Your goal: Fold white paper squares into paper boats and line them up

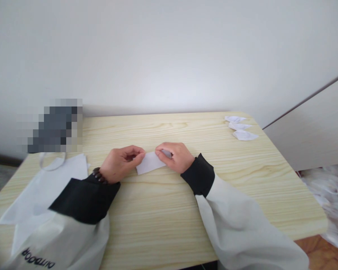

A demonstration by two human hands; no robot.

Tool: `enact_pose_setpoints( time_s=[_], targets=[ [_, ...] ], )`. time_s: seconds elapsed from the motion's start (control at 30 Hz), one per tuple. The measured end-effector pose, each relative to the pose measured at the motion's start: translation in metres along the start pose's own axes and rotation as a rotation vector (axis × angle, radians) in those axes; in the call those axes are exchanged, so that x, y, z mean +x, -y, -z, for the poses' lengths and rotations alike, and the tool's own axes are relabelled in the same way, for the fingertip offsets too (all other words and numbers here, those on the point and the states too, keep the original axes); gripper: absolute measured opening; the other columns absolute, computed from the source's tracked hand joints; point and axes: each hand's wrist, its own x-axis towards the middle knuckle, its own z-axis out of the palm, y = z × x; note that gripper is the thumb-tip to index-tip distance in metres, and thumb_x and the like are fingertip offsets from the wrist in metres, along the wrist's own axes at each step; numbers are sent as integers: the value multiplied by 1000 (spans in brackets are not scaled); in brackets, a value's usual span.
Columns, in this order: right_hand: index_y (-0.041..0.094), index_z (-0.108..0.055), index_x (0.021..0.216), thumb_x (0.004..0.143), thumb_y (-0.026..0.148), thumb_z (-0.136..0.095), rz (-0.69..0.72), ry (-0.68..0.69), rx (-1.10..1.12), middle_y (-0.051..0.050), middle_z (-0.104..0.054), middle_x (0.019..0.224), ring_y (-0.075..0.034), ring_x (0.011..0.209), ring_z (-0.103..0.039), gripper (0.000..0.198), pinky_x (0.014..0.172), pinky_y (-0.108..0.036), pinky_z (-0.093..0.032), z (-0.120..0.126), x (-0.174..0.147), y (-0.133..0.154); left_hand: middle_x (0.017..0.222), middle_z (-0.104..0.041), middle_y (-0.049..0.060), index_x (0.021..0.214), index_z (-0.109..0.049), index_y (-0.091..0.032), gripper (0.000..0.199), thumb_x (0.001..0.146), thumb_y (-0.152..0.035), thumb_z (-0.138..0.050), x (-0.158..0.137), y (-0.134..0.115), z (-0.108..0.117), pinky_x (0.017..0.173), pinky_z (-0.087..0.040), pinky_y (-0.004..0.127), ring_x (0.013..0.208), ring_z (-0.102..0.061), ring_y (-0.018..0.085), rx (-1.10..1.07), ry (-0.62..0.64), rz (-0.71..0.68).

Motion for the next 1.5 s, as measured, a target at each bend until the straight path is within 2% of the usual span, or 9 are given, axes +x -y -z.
enact_pose_setpoints(
  time_s=[0.17,0.33,0.57,0.77,0.97,1.07,1.17,1.3,1.5],
  targets=[
    [17,-63,78,85,26,-48,-15,33,20,-1,-66,72,-9,57,-53,19,52,-20,-37,10,1,-6,68,-69,2,78,-67,-14,24,75,-34,-54,1,3,4,55,-48,20,58,-61,13,23,22,30],
    [15,-63,75,84,27,-51,-81,35,69,0,-63,66,-7,49,-47,19,47,-19,-33,13,0,-10,62,-68,1,79,-65,-14,22,74,-33,-55,3,3,7,57,-53,22,56,-63,13,-112,86,104],
    [15,-64,74,82,29,-52,-170,2,116,2,-61,61,-6,43,-39,20,42,-19,-27,14,-1,-14,70,-69,6,82,-62,-11,27,76,-36,-53,4,1,7,55,-54,25,56,-62,13,-259,14,157],
    [17,-65,76,81,31,-55,-109,82,62,2,-62,63,-5,44,-41,19,47,-19,-31,2,0,-11,70,-69,2,84,-69,-17,32,78,-44,-53,2,-3,3,50,-43,21,51,-53,10,52,48,-11],
    [16,-63,85,71,39,-68,-330,-154,122,3,-59,61,-7,49,-45,27,50,-21,-37,-7,1,-16,74,-69,1,86,-68,-18,28,79,-40,-52,2,4,1,59,-45,23,58,-55,12,231,-35,-85],
    [16,-65,87,70,33,-68,-377,-165,136,0,-64,68,-8,51,-46,24,52,-22,-40,-9,2,-16,77,-67,3,88,-67,-18,26,79,-38,-52,3,7,0,67,-46,27,66,-57,14,303,-86,-101],
    [17,-67,89,71,26,-67,-339,-157,69,-1,-66,72,-9,54,-47,20,56,-24,-43,-9,1,-14,82,-65,5,95,-66,-17,24,79,-32,-55,4,9,-1,76,-46,31,78,-57,18,364,-106,-181],
    [19,-69,88,77,24,-63,-192,-194,2,-4,-68,77,-14,68,-57,13,64,-27,-46,-7,0,-12,92,-61,6,95,-70,-24,22,81,-33,-57,5,15,-2,82,-43,36,85,-52,20,451,-115,-323],
    [20,-69,92,83,26,-58,84,-40,-65,-5,-70,88,-16,81,-61,15,76,-31,-47,-1,-4,-15,92,-60,5,94,-72,-30,20,85,-30,-54,4,20,-1,80,-42,36,83,-48,19,523,-128,-342]
  ],
)
